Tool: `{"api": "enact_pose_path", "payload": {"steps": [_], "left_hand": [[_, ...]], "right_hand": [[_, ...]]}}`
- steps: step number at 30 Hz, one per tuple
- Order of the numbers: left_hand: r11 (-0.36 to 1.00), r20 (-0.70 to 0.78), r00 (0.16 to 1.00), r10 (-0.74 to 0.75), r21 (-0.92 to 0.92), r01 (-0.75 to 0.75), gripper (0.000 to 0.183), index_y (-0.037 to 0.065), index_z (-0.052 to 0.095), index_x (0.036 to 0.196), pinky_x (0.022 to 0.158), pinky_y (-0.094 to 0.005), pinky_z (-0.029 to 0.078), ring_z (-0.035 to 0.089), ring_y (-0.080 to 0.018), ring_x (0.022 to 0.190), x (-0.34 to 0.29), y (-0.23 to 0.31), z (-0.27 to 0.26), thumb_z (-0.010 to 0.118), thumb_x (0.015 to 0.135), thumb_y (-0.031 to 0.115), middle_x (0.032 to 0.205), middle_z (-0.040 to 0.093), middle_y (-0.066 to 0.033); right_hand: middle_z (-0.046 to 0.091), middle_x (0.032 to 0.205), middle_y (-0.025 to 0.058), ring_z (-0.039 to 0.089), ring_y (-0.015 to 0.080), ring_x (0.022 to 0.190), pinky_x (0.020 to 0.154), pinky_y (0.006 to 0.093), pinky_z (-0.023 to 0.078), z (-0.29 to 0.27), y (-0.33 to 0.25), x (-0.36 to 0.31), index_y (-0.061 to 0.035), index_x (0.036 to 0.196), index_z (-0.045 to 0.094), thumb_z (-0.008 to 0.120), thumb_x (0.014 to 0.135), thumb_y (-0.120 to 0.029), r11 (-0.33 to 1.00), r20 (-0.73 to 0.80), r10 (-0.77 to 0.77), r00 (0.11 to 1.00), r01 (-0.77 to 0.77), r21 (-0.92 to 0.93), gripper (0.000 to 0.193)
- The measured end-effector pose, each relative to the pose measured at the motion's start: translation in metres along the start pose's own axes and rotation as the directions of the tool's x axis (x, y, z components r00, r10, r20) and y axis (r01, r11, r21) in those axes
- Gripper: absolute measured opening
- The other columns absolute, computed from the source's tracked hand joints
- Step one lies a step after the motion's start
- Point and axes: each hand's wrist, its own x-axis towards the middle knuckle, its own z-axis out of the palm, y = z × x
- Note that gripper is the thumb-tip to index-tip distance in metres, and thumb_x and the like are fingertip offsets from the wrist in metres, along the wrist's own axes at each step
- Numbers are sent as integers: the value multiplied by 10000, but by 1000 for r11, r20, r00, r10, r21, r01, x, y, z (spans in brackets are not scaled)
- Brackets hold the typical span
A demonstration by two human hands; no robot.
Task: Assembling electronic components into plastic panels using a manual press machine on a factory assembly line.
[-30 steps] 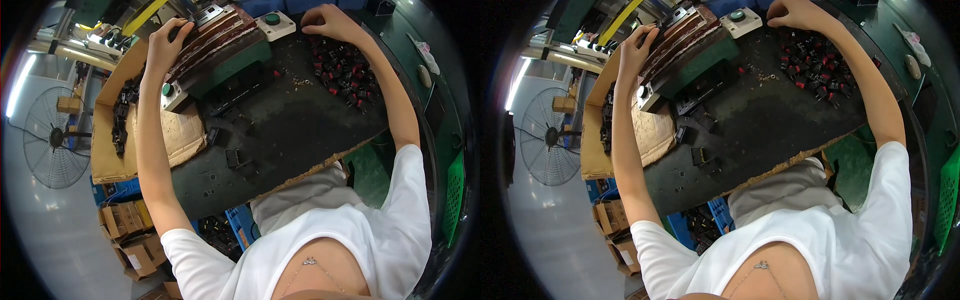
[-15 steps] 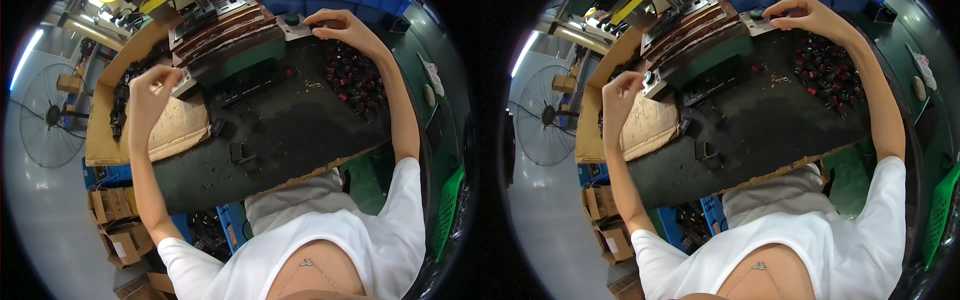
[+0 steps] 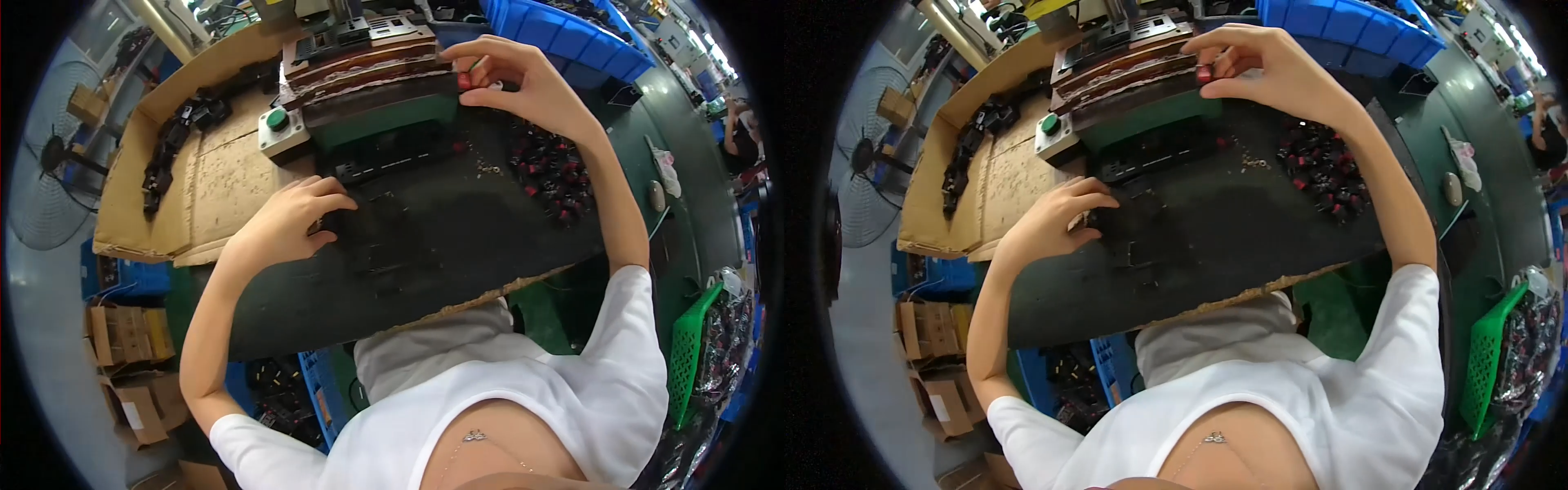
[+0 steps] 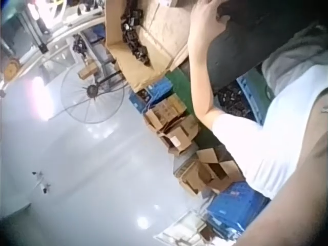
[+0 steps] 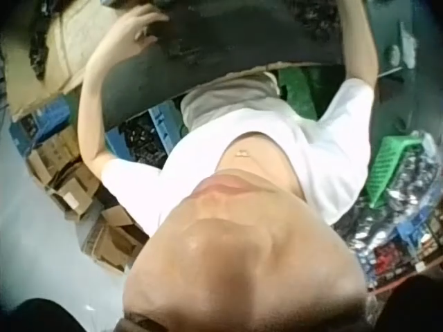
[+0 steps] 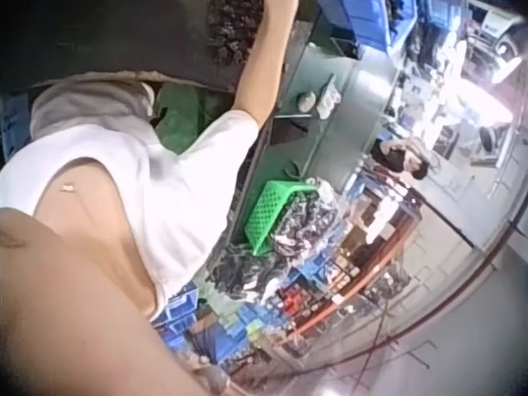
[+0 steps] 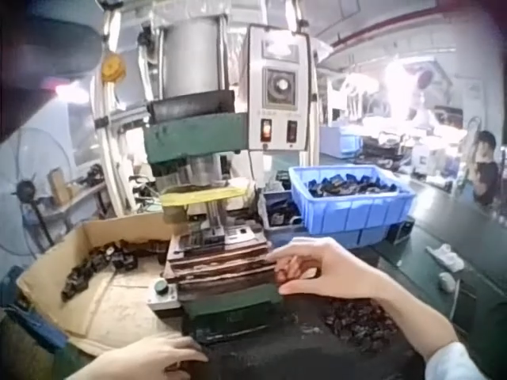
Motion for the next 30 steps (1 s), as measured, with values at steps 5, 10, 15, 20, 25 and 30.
{"api": "enact_pose_path", "payload": {"steps": [5, 10, 15, 20, 25, 30], "left_hand": [[996, -176, 980, 87, -9, -90, 218, 33, 607, 902, 726, -351, 481, 537, -277, 874, 5, -10, 9, 672, 694, 28, 899, 561, -87], [994, -292, 951, 101, -10, -108, 135, 8, 618, 847, 689, -351, 489, 544, -277, 839, 8, -22, 14, 659, 720, 32, 874, 564, -92], [996, -201, 976, 79, -30, -87, 251, 12, 628, 950, 742, -348, 472, 553, -295, 900, 4, -19, 9, 673, 703, 16, 979, 570, -115], [992, -76, 995, 61, 112, -52, 377, 33, 583, 1078, 857, -368, 442, 518, -297, 994, 3, -13, 6, 644, 707, 5, 1111, 542, -93], [987, -19, 998, 60, 150, -56, 390, 35, 577, 1086, 861, -375, 439, 506, -301, 1002, 6, -10, 2, 631, 702, -9, 1094, 539, -92], [990, -29, 997, 72, 120, -68, 373, 29, 581, 1076, 834, -377, 447, 514, -311, 969, 8, -15, 2, 641, 709, 6, 1048, 540, -109]], "right_hand": [[579, 918, 6, 518, 74, 757, 747, 214, 461, 2, -5, 12, -58, 1169, 566, 698, 760, -76, 997, -18, -50, 999, 49, -61, 431], [631, 829, 104, 608, 168, 765, 721, 281, 488, 0, -12, 43, -16, 1060, 595, 652, 775, -99, 978, -90, -90, 992, 71, -197, 302], [630, 789, 152, 633, 222, 731, 658, 313, 493, -12, 0, 78, 33, 949, 567, 628, 745, -23, 930, -82, 242, 967, -256, -264, 220], [624, 771, 134, 630, 222, 725, 652, 313, 495, -12, 44, 93, 25, 935, 553, 635, 726, 1, 898, -140, -125, 982, 52, -437, 226], [620, 761, 129, 627, 218, 722, 654, 312, 496, -7, 39, 98, 20, 950, 549, 649, 701, 35, 928, -116, -135, 984, 84, -363, 269], [627, 702, 121, 619, 216, 658, 625, 303, 490, -6, 46, 103, 14, 863, 586, 665, 725, -2, 955, -94, -169, 981, 139, -263, 160]]}}
